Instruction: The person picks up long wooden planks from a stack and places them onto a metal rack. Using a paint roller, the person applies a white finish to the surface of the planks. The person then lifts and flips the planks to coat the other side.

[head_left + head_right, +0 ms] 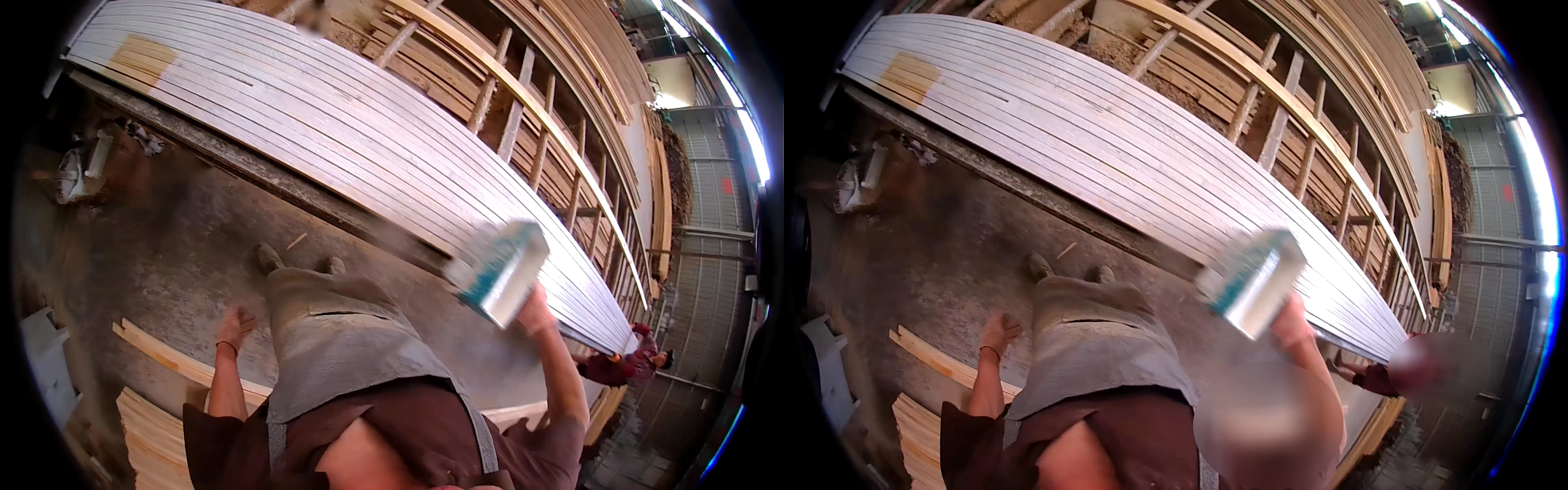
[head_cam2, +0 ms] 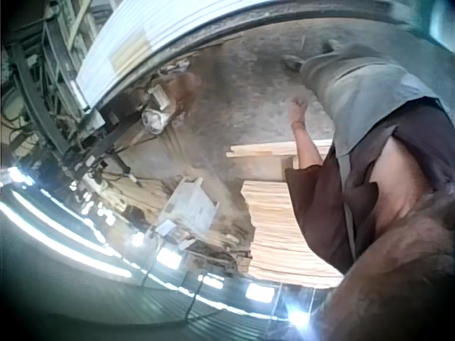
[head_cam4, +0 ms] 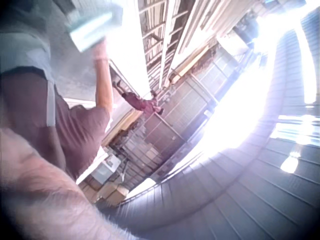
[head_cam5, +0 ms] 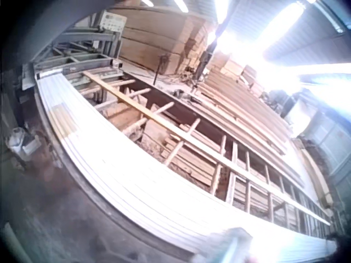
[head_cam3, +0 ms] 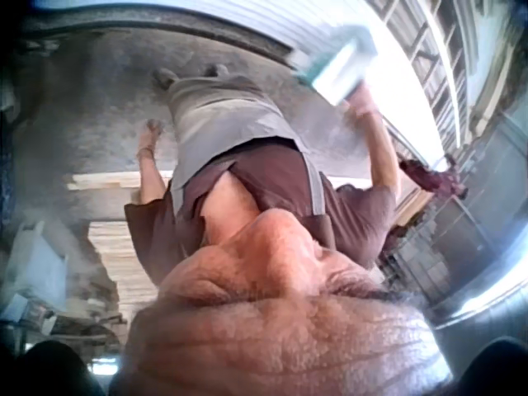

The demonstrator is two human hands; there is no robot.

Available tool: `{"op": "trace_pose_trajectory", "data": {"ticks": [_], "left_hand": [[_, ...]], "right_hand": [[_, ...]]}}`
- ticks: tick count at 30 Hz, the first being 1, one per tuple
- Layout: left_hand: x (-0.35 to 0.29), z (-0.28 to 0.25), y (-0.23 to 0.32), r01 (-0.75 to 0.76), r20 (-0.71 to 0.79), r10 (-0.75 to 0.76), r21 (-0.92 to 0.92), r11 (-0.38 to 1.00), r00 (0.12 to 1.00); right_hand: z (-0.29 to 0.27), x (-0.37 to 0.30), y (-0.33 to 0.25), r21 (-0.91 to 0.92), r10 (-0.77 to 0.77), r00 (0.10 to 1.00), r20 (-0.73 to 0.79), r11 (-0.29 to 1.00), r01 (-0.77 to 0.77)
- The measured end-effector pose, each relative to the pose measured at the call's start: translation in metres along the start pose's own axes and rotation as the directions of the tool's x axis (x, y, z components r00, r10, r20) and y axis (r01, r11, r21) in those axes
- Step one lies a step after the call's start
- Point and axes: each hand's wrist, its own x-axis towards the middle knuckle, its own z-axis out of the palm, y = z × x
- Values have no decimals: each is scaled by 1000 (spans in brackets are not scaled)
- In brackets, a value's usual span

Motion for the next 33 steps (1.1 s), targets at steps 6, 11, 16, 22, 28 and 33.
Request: {"op": "trace_pose_trajectory", "data": {"ticks": [6,11,16,22,28,33], "left_hand": [[-2,49,8,94,-12,-93,123,988,996],[-31,54,34,98,1,-99,143,985,995],[-65,14,20,14,-103,-20,-55,998,994],[-85,-49,-92,-31,-299,-65,-307,951,952],[-69,-81,-110,229,-159,-319,-417,880,934],[-37,-154,-43,-148,-182,104,-246,958,978]], "right_hand": [[-65,-88,36,-751,91,995,49,660,-24],[-83,-40,22,-811,-60,992,-114,583,-57],[-96,60,-1,-926,-308,950,-58,371,64],[16,187,-117,-935,-497,804,328,-46,353],[107,299,-364,-746,-653,635,413,157,647],[169,359,-498,-419,-570,813,118,714,561]]}}
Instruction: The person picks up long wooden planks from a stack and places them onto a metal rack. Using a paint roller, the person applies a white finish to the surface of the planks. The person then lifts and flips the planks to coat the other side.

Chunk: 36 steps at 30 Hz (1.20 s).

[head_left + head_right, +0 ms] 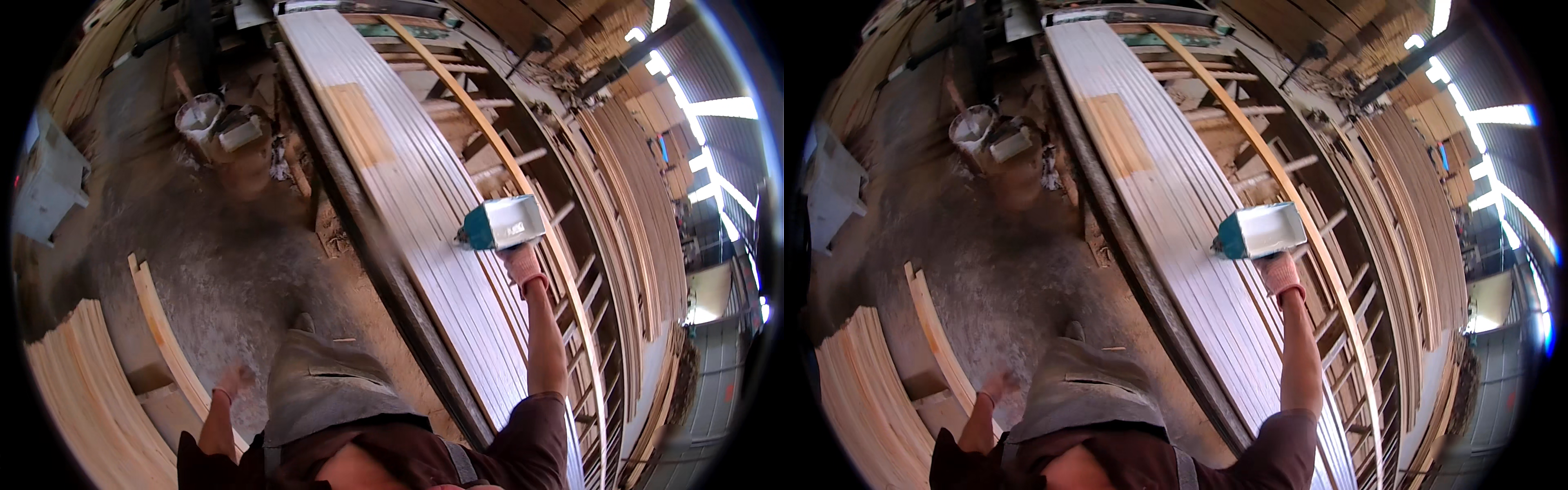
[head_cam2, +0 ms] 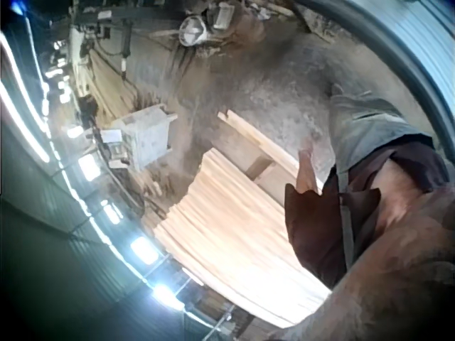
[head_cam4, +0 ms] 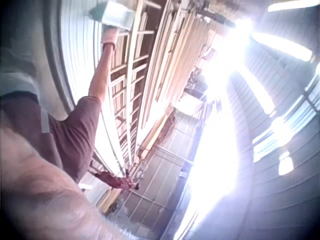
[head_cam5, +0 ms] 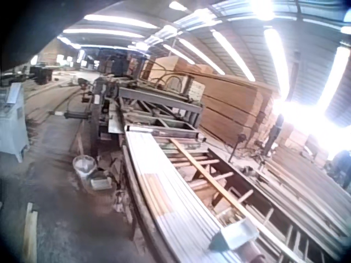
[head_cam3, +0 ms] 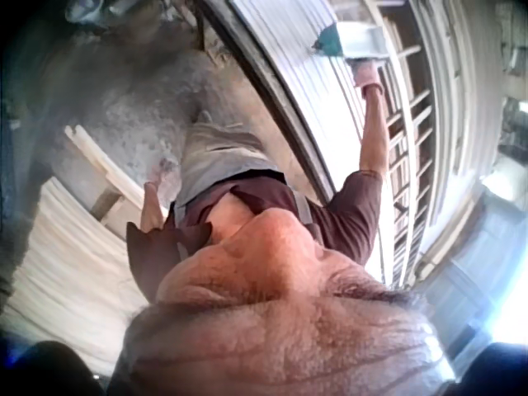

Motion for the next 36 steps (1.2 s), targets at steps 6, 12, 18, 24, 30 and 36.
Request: {"op": "trace_pose_trajectory", "data": {"ticks": [6,12,18,24,30,36], "left_hand": [[-19,-50,45,148,-149,-190,-251,956,970],[-16,-28,39,459,-55,-470,-144,877,881],[16,5,86,335,-83,-372,-291,896,924],[54,-8,112,364,-55,-394,-281,888,918],[121,-77,196,330,-28,-352,-280,901,936],[211,-208,282,291,33,-292,-233,928,956]], "right_hand": [[-5,-7,-107,315,204,977,66,924,-215],[18,-37,-159,171,-157,987,46,974,147],[106,50,-192,-714,-386,756,528,279,642],[177,198,-250,-409,-409,880,242,779,475],[222,351,-341,-269,-464,884,57,846,461],[230,450,-457,-203,-272,962,29,941,272]]}}
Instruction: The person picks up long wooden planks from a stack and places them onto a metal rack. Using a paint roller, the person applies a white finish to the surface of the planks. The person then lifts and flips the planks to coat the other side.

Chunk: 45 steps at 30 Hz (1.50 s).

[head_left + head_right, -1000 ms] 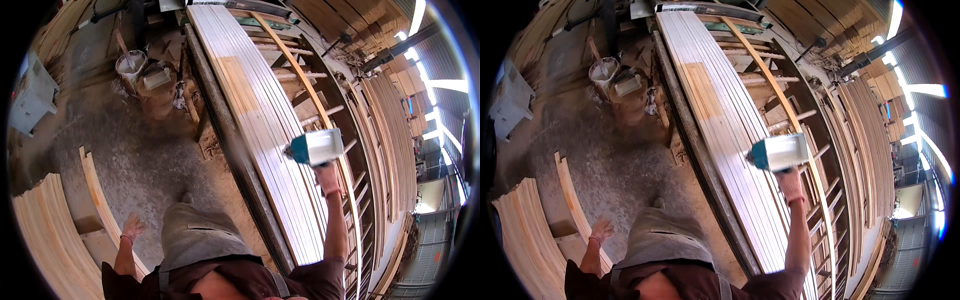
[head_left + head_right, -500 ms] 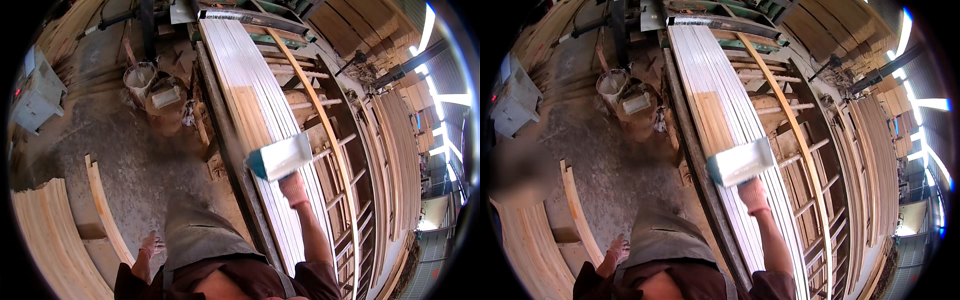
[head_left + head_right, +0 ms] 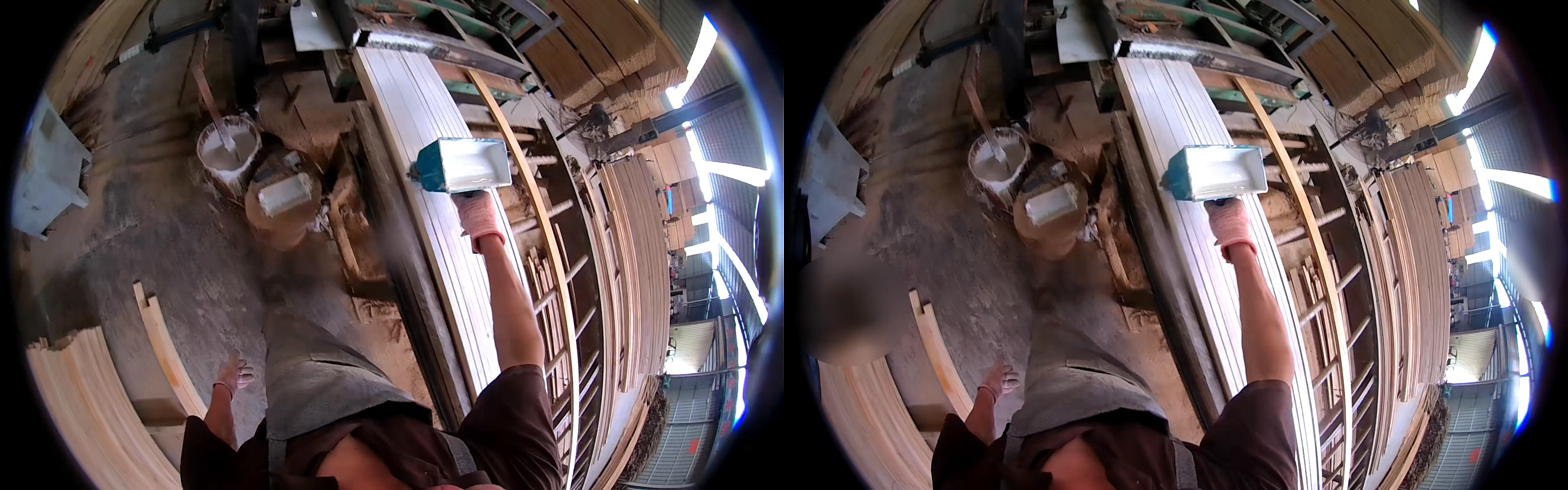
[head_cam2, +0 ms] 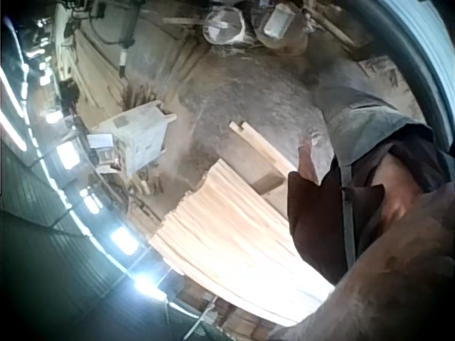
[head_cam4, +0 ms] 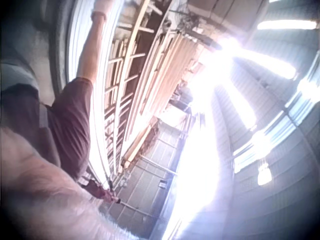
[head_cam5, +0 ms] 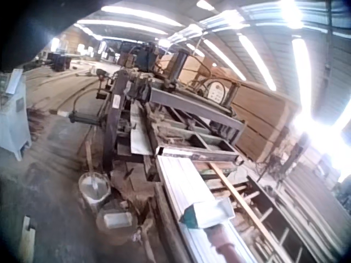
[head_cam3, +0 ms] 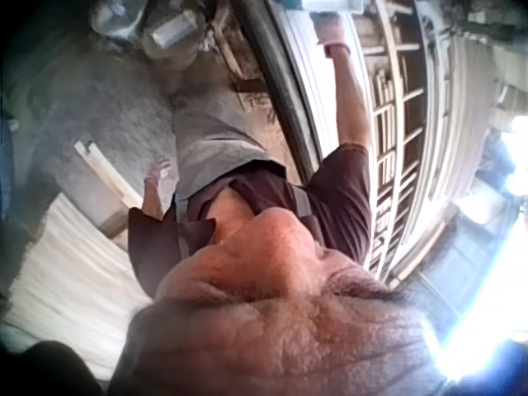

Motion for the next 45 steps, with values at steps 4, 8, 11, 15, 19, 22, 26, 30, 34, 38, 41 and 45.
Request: {"op": "trace_pose_trajectory", "data": {"ticks": [4,8,11,15,19,22,26,30,34,38,41,45], "left_hand": [[-14,-69,77,-109,-19,110,36,993,994],[-15,-111,127,-54,-151,14,-263,963,988],[3,-128,116,-110,-66,100,-179,978,993],[-12,-87,127,-99,-65,91,-136,986,994],[-54,-63,88,-122,-217,48,-339,933,975],[-93,-48,34,-54,-333,-125,-480,876,934],[-141,-32,-15,105,-257,-375,-685,721,891],[-149,-7,-43,191,-300,-461,-627,755,835],[-146,8,5,227,-316,-466,-570,790,826],[-133,-8,43,145,-356,-340,-475,868,870],[-120,-42,36,-14,-343,-161,-456,890,926],[-91,-72,65,35,-225,-134,-396,918,965]], "right_hand": [[-51,17,-131,494,317,948,21,822,-285],[-60,11,-188,506,162,987,20,850,-150],[-34,2,-221,523,134,961,243,816,-246],[105,-7,-237,702,-106,987,122,712,-11],[232,11,-243,-165,-539,755,373,763,625],[320,27,-259,516,-57,852,520,816,-260],[433,53,-235,399,-241,885,399,915,70],[474,75,-239,277,-306,859,410,939,202],[485,78,-264,32,-216,905,368,975,219],[466,85,-265,-235,-165,694,701,865,444],[435,77,-270,-39,-98,672,734,982,186],[334,49,-292,121,85,857,509,978,-169]]}}
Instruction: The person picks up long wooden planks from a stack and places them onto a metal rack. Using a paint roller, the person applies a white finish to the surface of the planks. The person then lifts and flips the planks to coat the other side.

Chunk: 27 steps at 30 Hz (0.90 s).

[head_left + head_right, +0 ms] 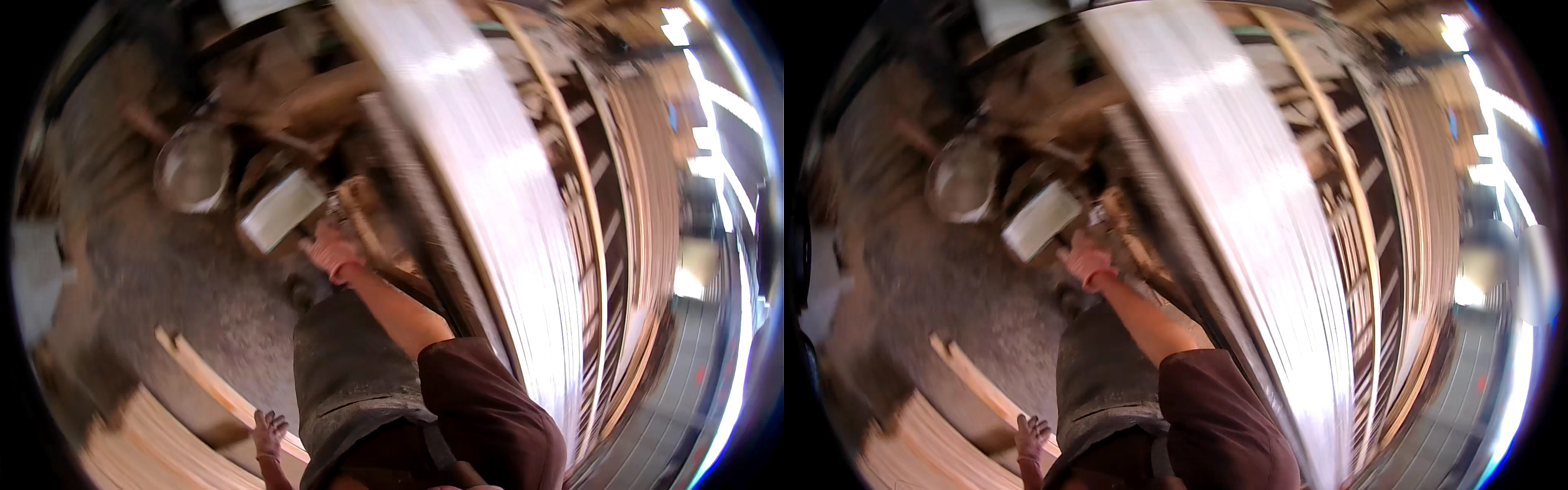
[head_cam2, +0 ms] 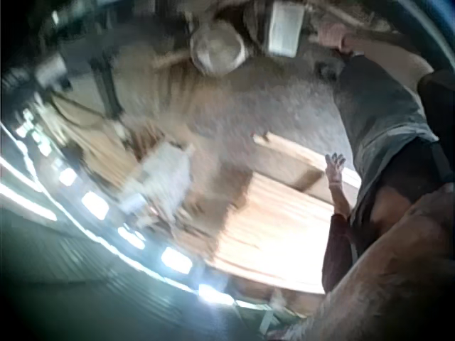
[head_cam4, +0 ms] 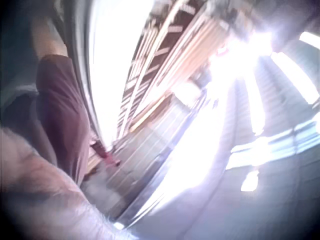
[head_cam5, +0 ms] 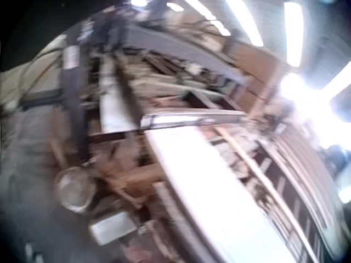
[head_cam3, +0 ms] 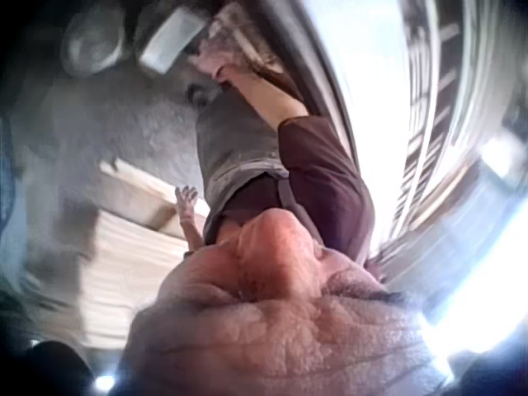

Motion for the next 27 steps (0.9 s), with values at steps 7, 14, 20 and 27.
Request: {"op": "trace_pose_trajectory", "data": {"ticks": [7,14,20,27], "left_hand": [[40,41,148,-5,419,-83,206,979,904],[-7,215,215,-160,337,-18,494,855,941],[-5,315,191,-293,389,13,673,679,921],[-23,361,110,-291,334,14,798,528,942]], "right_hand": [[-64,-205,88,335,22,994,111,940,-58],[-144,-394,175,527,68,993,100,843,-111],[-266,-505,300,775,122,978,-167,629,54],[-371,-512,502,801,459,776,-433,590,98]]}}
